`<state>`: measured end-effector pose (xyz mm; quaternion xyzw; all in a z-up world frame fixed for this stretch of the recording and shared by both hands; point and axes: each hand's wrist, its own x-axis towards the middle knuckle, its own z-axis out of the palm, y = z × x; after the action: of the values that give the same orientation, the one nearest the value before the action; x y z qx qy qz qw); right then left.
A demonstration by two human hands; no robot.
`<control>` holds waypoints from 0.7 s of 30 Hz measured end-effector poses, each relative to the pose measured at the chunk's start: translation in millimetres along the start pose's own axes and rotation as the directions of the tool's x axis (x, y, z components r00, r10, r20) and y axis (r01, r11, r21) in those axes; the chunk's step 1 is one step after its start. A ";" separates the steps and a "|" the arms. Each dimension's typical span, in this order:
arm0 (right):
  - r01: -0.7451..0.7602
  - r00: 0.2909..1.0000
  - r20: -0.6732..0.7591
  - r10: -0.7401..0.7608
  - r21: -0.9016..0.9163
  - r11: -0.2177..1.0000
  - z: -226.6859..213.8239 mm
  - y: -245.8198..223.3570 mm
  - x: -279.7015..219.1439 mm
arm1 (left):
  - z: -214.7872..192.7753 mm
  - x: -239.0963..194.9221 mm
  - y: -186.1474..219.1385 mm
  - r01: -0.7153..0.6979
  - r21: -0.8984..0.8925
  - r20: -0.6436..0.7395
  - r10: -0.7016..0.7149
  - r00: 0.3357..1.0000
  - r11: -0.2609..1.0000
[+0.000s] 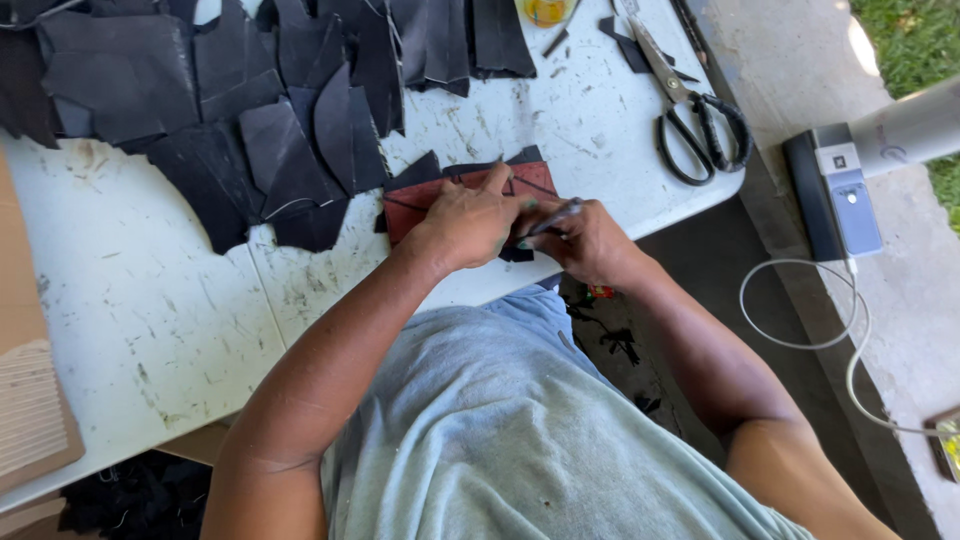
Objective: The person uses a pencil to mark lines on a red patterned template placed over black material pieces. They repeatedly pick up black pieces, align them with the template, mark them, and set them aside on a white table.
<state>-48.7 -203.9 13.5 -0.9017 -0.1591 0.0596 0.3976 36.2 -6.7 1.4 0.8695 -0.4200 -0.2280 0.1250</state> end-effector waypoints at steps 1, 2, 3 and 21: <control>0.065 0.998 -0.016 -0.065 -0.004 0.998 0.2 0.3 2.7 | -3.2 -1.7 -4.6 -0.022 0.001 -0.033 0.022 0.999 1.000; 0.129 0.991 -0.032 -0.129 -0.009 0.992 -0.1 1.2 5.2 | -6.1 -3.0 -8.1 -0.045 0.002 -0.066 0.045 0.997 0.999; 0.138 0.989 -0.044 -0.138 -0.004 0.990 -0.9 2.7 4.2 | -6.0 -3.4 -8.2 -0.075 0.001 -0.095 0.075 0.993 0.997; 0.148 0.987 -0.058 -0.147 0.029 0.988 26.3 -17.9 13.1 | -38.0 -23.9 -20.4 -0.122 -0.003 0.091 0.121 0.988 0.993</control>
<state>-46.7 -169.8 9.2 -0.8820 -0.2131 0.0074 0.4203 55.9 25.7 32.9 0.8312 -0.4777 -0.2588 0.1181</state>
